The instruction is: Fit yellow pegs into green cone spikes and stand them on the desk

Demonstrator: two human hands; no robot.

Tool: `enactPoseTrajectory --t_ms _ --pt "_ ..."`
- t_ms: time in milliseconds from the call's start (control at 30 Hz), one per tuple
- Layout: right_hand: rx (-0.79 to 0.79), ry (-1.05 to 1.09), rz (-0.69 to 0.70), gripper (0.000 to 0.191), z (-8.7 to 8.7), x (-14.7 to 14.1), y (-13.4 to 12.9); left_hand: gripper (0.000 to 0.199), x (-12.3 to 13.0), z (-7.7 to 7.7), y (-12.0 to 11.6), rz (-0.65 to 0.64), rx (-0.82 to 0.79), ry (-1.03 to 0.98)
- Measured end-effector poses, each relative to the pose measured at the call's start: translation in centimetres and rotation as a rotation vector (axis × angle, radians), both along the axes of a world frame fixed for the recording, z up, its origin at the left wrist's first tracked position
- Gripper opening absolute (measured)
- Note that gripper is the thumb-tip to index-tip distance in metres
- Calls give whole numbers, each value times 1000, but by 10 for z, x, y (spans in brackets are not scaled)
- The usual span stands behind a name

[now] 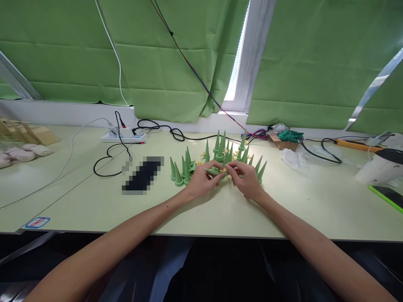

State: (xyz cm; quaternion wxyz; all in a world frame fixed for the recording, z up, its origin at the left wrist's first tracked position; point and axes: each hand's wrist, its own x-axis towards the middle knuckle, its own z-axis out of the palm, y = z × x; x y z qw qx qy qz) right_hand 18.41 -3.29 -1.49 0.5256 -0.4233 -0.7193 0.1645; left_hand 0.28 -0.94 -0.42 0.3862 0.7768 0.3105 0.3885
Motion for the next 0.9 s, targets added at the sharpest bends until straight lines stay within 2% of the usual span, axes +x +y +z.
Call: enactPoseTrajectory --t_ms 100,233,333,500,633,767,900 --pt "2 4 -6 23 0 0 0 34 0 0 1 -23 -124 -17" --pt "-13 -13 -6 24 -1 1 1 36 0 0 1 -25 -140 -41" --pt "-28 -24 -9 25 -1 1 1 34 1 1 0 4 -68 -20" --pt "-48 -56 -43 31 -2 1 3 23 2 0 3 57 173 18" --pt "-54 -100 -65 35 -4 2 5 15 1 -4 6 71 306 59" --pt "-37 -140 -82 38 -6 2 7 15 0 -7 9 57 394 96" --pt "-29 -176 -84 38 -8 3 9 16 -1 -8 10 44 397 131"
